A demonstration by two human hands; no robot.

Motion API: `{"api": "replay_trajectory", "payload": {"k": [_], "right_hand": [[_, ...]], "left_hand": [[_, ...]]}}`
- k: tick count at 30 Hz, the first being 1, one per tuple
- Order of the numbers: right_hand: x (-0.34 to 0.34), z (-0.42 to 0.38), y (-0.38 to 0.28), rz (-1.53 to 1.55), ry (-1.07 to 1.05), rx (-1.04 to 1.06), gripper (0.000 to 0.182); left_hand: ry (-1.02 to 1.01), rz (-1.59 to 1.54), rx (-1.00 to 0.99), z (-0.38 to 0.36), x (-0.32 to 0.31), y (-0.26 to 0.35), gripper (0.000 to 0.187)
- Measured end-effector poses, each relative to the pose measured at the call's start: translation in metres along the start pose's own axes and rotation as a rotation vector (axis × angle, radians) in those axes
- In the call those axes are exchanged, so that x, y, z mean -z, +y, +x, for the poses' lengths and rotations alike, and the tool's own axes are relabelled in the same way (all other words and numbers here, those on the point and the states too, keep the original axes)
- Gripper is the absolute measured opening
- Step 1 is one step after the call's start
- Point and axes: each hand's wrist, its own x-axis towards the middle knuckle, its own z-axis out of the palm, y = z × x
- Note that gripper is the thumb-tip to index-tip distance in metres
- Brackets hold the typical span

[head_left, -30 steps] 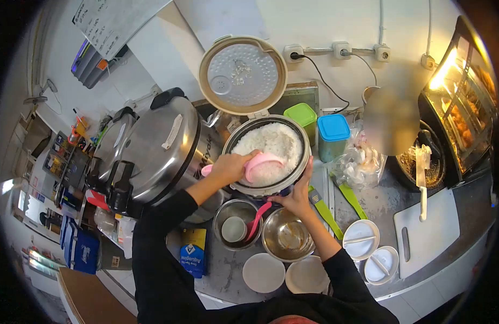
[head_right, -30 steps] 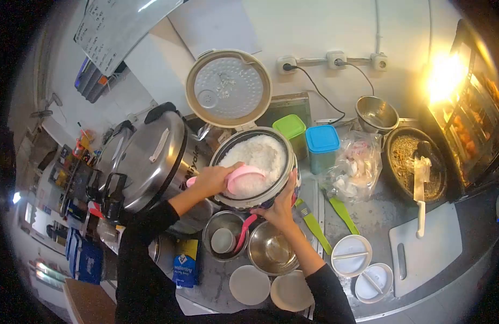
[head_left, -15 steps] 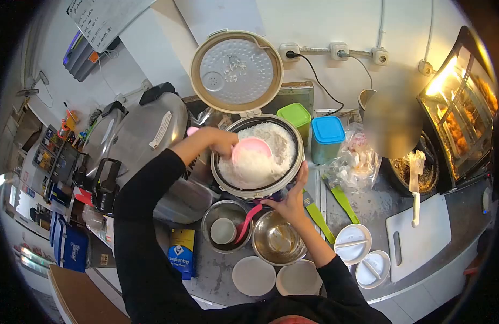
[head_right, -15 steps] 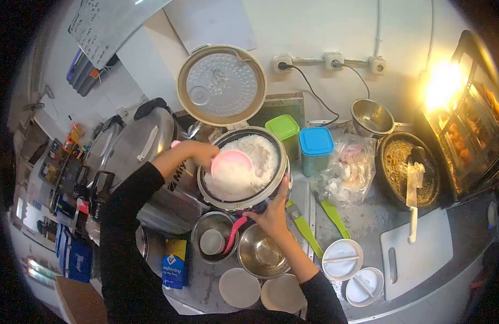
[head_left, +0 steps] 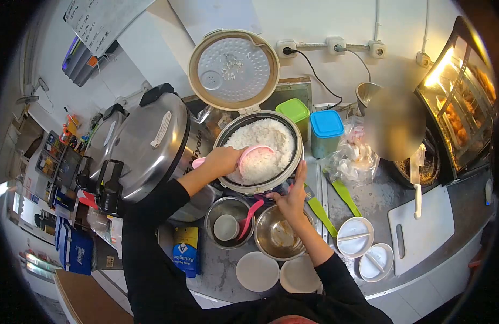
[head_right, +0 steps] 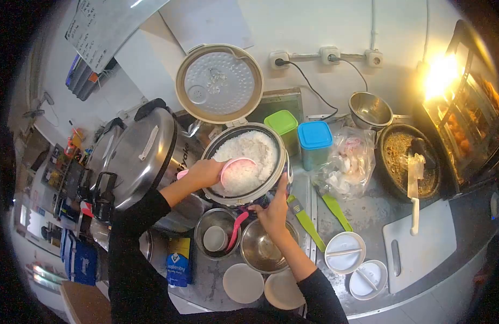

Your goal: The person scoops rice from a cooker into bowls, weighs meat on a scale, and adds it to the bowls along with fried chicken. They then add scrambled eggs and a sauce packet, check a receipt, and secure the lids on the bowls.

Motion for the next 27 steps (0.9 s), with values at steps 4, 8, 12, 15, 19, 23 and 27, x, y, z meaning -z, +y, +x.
{"api": "replay_trajectory", "payload": {"k": [4, 8, 12, 15, 19, 23, 27], "right_hand": [[0.018, -0.002, -0.010, 0.005, -0.114, 0.028, 0.109], [0.088, -0.030, -0.014, -0.143, -0.337, 0.047, 0.096], [0.162, -0.101, -0.020, -0.159, -0.389, -0.118, 0.095], [0.183, -0.163, -0.024, -0.177, -0.360, -0.221, 0.106], [0.152, -0.225, -0.003, -0.054, -0.354, -0.302, 0.131], [0.135, -0.229, 0.006, -0.003, -0.226, -0.197, 0.136], [0.137, -0.238, 0.013, 0.265, -0.168, -0.267, 0.135]], "left_hand": [[-0.492, -0.256, 0.128, 0.012, 0.015, -0.020, 0.029], [-0.823, -0.663, 0.296, 0.007, 0.034, -0.039, 0.022], [-0.786, -1.231, 0.435, -0.025, 0.042, -0.025, 0.019], [-0.679, -1.465, 0.541, -0.054, 0.054, 0.007, 0.013], [-0.523, -1.725, 0.516, -0.088, 0.035, 0.034, 0.014], [-0.388, -1.690, 0.533, -0.134, 0.023, 0.082, 0.016], [-0.384, -1.582, 0.522, -0.184, -0.006, 0.150, 0.035]]}}
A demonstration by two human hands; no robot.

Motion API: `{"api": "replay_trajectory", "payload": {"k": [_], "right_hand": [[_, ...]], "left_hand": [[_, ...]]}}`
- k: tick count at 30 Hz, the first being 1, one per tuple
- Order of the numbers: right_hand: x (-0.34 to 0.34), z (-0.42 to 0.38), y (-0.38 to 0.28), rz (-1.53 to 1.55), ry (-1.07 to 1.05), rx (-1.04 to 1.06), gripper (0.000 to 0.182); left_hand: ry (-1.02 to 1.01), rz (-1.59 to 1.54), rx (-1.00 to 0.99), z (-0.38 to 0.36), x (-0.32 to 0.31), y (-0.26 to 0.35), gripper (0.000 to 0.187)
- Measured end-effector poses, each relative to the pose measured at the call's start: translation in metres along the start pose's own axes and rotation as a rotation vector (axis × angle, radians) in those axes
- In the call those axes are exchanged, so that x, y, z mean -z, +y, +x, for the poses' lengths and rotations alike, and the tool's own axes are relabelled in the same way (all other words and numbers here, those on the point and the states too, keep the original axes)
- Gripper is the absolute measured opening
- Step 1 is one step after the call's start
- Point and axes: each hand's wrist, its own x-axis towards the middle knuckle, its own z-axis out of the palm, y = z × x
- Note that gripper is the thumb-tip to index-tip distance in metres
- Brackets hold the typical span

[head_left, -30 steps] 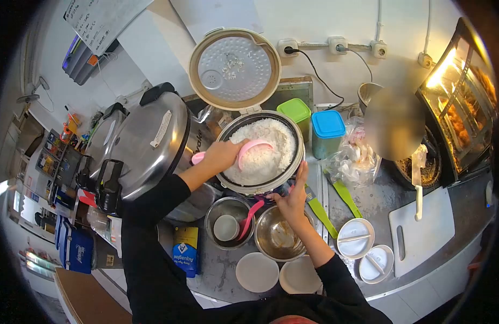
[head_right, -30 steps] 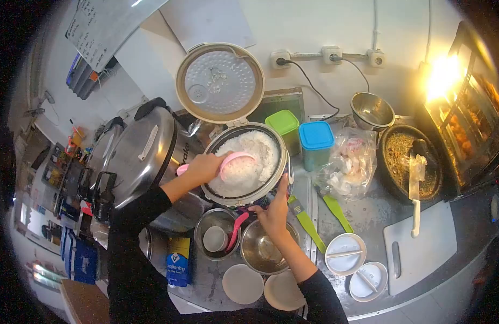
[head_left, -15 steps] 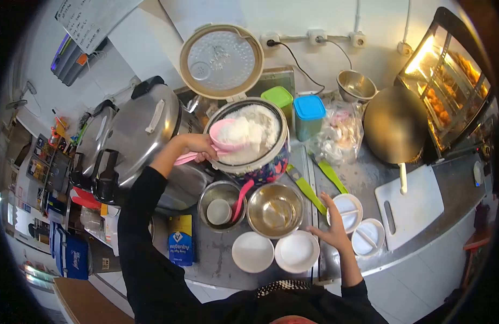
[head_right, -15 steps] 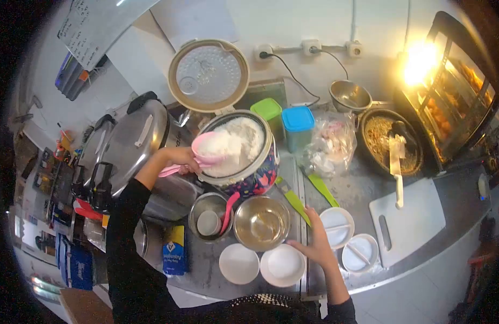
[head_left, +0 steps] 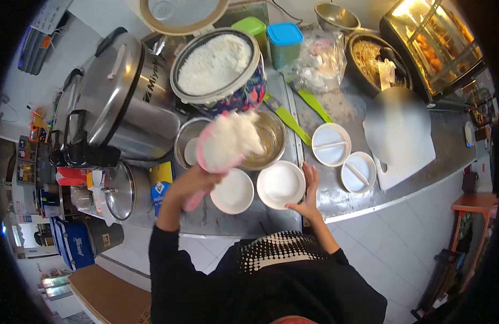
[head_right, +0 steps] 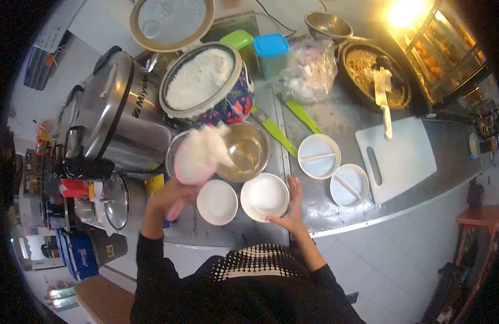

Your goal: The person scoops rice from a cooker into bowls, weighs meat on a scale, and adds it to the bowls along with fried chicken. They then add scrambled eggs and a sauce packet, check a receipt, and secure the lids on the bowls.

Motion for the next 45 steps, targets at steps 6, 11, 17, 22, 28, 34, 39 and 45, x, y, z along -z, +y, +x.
{"api": "replay_trajectory", "payload": {"k": [6, 11, 17, 22, 28, 34, 39, 45], "right_hand": [[0.000, -0.022, 0.008, -0.163, -0.085, 0.148, 0.140], [-0.016, -0.029, 0.019, -0.301, -0.014, 0.091, 0.123], [-0.019, -0.015, -0.002, -0.160, 0.038, 0.032, 0.097], [-0.017, -0.020, 0.015, -0.180, 0.045, 0.007, 0.092], [-0.019, -0.010, -0.012, -0.200, 0.051, 0.009, 0.089], [-0.017, -0.013, -0.009, -0.139, 0.053, 0.047, 0.088], [-0.022, -0.013, 0.004, -0.122, 0.067, 0.024, 0.092], [0.013, -0.009, -0.023, -0.237, -0.248, -0.138, 0.131]], "left_hand": [[0.345, 1.139, -0.283, 0.019, -0.103, -0.088, 0.056], [0.523, 1.128, -0.315, 0.027, -0.124, -0.082, 0.063], [0.423, 1.046, -0.294, -0.003, -0.112, -0.042, 0.063], [0.330, 1.173, -0.267, 0.017, -0.120, -0.069, 0.060], [0.496, 1.222, -0.329, 0.027, -0.121, -0.067, 0.062], [0.324, 1.136, -0.299, 0.008, -0.133, -0.076, 0.063], [0.424, 1.137, -0.312, 0.027, -0.099, -0.062, 0.059], [0.124, 0.221, -0.423, 0.020, -0.025, -0.016, 0.051]]}}
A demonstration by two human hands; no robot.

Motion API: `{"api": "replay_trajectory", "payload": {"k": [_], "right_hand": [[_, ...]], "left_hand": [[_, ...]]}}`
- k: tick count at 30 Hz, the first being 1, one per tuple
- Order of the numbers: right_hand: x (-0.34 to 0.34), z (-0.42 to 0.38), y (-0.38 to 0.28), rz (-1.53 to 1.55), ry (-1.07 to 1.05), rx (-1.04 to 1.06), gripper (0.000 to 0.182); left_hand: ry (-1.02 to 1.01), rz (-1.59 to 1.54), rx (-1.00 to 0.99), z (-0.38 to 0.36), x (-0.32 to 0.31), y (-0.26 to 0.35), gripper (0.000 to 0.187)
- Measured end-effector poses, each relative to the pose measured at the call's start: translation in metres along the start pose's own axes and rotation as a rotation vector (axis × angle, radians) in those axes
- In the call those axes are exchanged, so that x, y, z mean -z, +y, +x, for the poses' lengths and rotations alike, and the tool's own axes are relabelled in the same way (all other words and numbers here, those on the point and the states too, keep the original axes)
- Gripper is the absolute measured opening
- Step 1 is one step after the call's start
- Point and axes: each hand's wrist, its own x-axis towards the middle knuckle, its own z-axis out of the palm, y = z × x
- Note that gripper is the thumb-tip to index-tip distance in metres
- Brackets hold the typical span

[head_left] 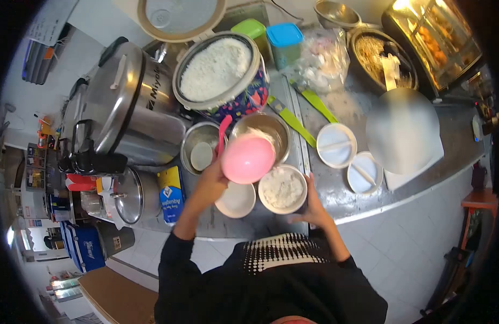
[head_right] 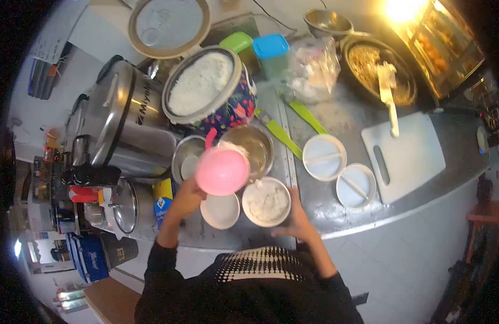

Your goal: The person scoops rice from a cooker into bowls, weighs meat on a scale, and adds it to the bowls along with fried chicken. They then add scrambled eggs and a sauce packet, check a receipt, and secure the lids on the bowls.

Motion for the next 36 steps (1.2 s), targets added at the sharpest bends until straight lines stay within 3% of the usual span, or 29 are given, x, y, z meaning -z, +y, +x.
{"api": "replay_trajectory", "payload": {"k": [2, 3, 4, 7, 10, 11, 15, 18, 19, 22, 23, 29, 36], "right_hand": [[0.025, 0.001, -0.007, 0.154, -0.039, -0.048, 0.135], [0.039, 0.007, -0.020, 0.098, -0.013, -0.065, 0.123], [0.054, 0.019, -0.025, -0.066, 0.022, 0.035, 0.081], [0.062, 0.077, -0.050, -0.035, 0.087, 0.167, 0.021], [0.036, 0.144, -0.082, -0.091, 0.178, 0.251, 0.028], [0.028, 0.162, -0.092, -0.113, 0.214, 0.308, 0.041], [-0.007, 0.215, -0.095, -0.193, 0.384, 0.460, 0.086], [-0.036, 0.243, -0.076, -0.051, 0.294, 0.273, 0.103], [-0.047, 0.250, -0.076, -0.178, 0.481, 0.368, 0.100], [-0.055, 0.261, -0.077, -0.213, 0.589, 0.155, 0.093], [-0.057, 0.262, -0.079, -0.194, 0.663, 0.195, 0.087], [-0.049, 0.257, -0.087, -0.209, 0.511, 0.021, 0.088], [-0.055, 0.259, -0.076, -0.280, 0.587, 0.170, 0.087]], "left_hand": [[0.053, -0.211, 0.097, 0.020, 0.049, 0.003, 0.046], [0.128, -0.053, -0.054, 0.037, 0.066, 0.019, 0.045], [0.201, 0.104, -0.201, 0.057, 0.083, 0.037, 0.043], [0.428, 0.741, -0.382, 0.140, 0.135, 0.052, 0.044], [0.634, 1.446, -0.440, 0.207, 0.161, 0.059, 0.044], [0.719, 1.694, -0.439, 0.225, 0.169, 0.052, 0.045], [0.858, 1.941, -0.539, 0.266, 0.179, 0.008, 0.040], [0.655, 1.733, -0.255, 0.260, 0.173, 0.010, 0.040], [0.577, 1.726, -0.300, 0.252, 0.174, 0.018, 0.041], [0.432, 1.669, -0.339, 0.247, 0.178, 0.010, 0.040], [0.406, 1.639, -0.349, 0.245, 0.176, 0.008, 0.039], [0.195, 1.626, -0.490, 0.237, 0.150, 0.024, 0.040], [0.044, 1.538, -0.420, 0.207, 0.140, 0.040, 0.032]]}}
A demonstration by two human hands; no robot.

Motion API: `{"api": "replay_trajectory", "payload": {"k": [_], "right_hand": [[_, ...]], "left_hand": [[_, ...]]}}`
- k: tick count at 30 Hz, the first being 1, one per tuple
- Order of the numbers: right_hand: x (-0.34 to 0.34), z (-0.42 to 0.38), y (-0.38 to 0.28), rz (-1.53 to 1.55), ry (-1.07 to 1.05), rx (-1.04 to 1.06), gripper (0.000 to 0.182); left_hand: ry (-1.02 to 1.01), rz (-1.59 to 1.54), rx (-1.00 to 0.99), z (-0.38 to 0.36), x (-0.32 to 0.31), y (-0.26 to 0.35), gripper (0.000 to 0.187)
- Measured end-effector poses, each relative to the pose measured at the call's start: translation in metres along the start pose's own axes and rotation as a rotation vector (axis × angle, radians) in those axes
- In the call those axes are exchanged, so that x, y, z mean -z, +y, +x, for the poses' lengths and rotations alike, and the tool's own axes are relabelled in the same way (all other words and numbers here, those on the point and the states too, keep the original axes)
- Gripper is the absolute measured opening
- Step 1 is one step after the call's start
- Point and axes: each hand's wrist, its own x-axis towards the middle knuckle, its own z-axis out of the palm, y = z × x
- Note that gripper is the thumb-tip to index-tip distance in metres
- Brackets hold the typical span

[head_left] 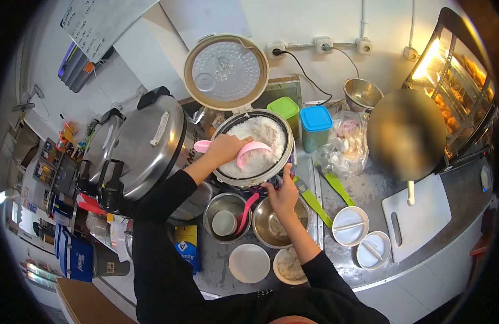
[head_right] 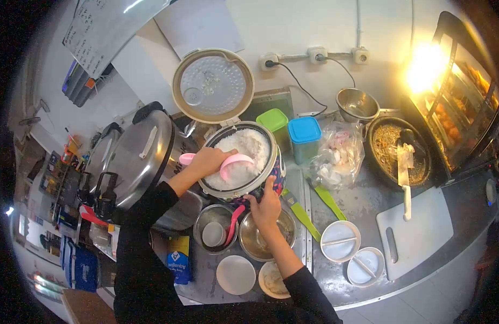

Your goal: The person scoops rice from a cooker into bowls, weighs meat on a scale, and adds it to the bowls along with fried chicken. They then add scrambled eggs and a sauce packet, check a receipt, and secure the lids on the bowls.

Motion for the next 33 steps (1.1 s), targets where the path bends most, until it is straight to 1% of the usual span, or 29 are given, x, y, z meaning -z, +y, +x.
{"api": "replay_trajectory", "payload": {"k": [1, 2, 4, 6, 7, 8, 9, 10, 12, 13, 16, 17, 19, 20, 22, 24, 25, 27, 28, 29, 30, 31, 32, 33], "right_hand": [[0.000, -0.001, 0.001, -0.013, 0.007, 0.017, 0.087], [0.000, 0.001, 0.002, -0.025, 0.019, 0.036, 0.087], [0.005, 0.003, -0.001, 0.042, -0.029, 0.016, 0.085], [0.010, 0.002, 0.001, 0.132, -0.073, -0.002, 0.083], [0.008, 0.001, 0.008, 0.156, -0.058, 0.032, 0.079], [0.007, 0.000, 0.012, 0.187, -0.062, 0.017, 0.077], [0.007, 0.000, 0.012, 0.218, -0.064, 0.003, 0.076], [0.008, 0.001, 0.013, 0.249, -0.066, -0.010, 0.074], [0.012, 0.003, 0.012, 0.209, -0.011, 0.095, 0.071], [0.013, 0.004, 0.013, 0.189, 0.015, 0.145, 0.069], [0.017, 0.007, 0.021, 0.229, -0.077, 0.072, 0.065], [0.018, 0.009, 0.022, 0.219, -0.090, 0.069, 0.063], [0.024, 0.012, 0.019, 0.200, -0.124, 0.060, 0.060], [0.027, 0.014, 0.016, 0.198, -0.180, -0.001, 0.059], [0.037, 0.019, 0.005, 0.188, -0.299, -0.118, 0.057], [0.024, 0.016, 0.028, 0.227, -0.221, 0.016, 0.054], [0.021, 0.018, 0.039, 0.248, -0.178, 0.085, 0.052], [0.033, 0.031, 0.050, 0.459, -0.292, -0.063, 0.050], [0.038, 0.038, 0.052, 0.559, -0.354, -0.140, 0.048], [0.039, 0.046, 0.052, 0.640, -0.189, -0.084, 0.044], [0.039, 0.055, 0.052, 0.577, -0.170, -0.077, 0.046], [0.038, 0.064, 0.050, 0.518, -0.148, -0.072, 0.047], [0.036, 0.072, 0.047, 0.461, -0.125, -0.066, 0.049], [0.043, 0.075, 0.023, 0.297, -0.142, 0.034, 0.047]], "left_hand": [[-0.097, -0.051, 0.018, 0.000, 0.006, -0.002, 0.034], [-0.112, -0.087, 0.010, -0.001, 0.008, -0.006, 0.033], [-0.145, -0.161, -0.007, -0.007, 0.009, -0.015, 0.033], [-0.109, -0.155, 0.089, -0.004, 0.013, -0.026, 0.031], [-0.091, -0.155, 0.132, 0.002, 0.015, -0.031, 0.030], [-0.074, -0.156, 0.173, 0.006, 0.016, -0.032, 0.029], [0.041, -0.210, 0.215, 0.008, 0.027, -0.025, 0.026], [0.057, -0.204, 0.219, 0.013, 0.025, -0.023, 0.027], [0.092, -0.190, 0.225, 0.026, 0.014, -0.020, 0.031], [0.129, -0.150, 0.171, 0.031, 0.004, -0.012, 0.036], [0.123, -0.204, 0.160, 0.025, -0.008, 0.001, 0.041], [0.102, -0.235, 0.180, 0.021, -0.018, 0.003, 0.040], [0.036, -0.246, 0.191, 0.012, -0.015, 0.013, 0.040], [0.006, -0.249, 0.198, 0.010, -0.013, 0.015, 0.040], [-0.012, -0.319, 0.167, 0.010, -0.018, 0.013, 0.034], [-0.013, -0.385, 0.136, 0.014, -0.023, 0.005, 0.030], [-0.096, -0.444, 0.087, 0.022, -0.035, -0.006, 0.027], [-0.261, -0.566, -0.012, 0.039, -0.060, -0.033, 0.020], [-0.431, -0.669, 0.069, 0.040, -0.040, -0.034, 0.018], [-0.603, -0.772, 0.149, 0.040, -0.021, -0.036, 0.016], [-0.779, -0.872, 0.226, 0.039, -0.006, -0.037, 0.014], [-0.800, -0.928, 0.284, 0.037, -0.008, -0.042, 0.013], [-0.748, -0.971, 0.317, 0.033, -0.010, -0.046, 0.012], [-0.697, -1.012, 0.351, 0.026, -0.007, -0.046, 0.012]]}}
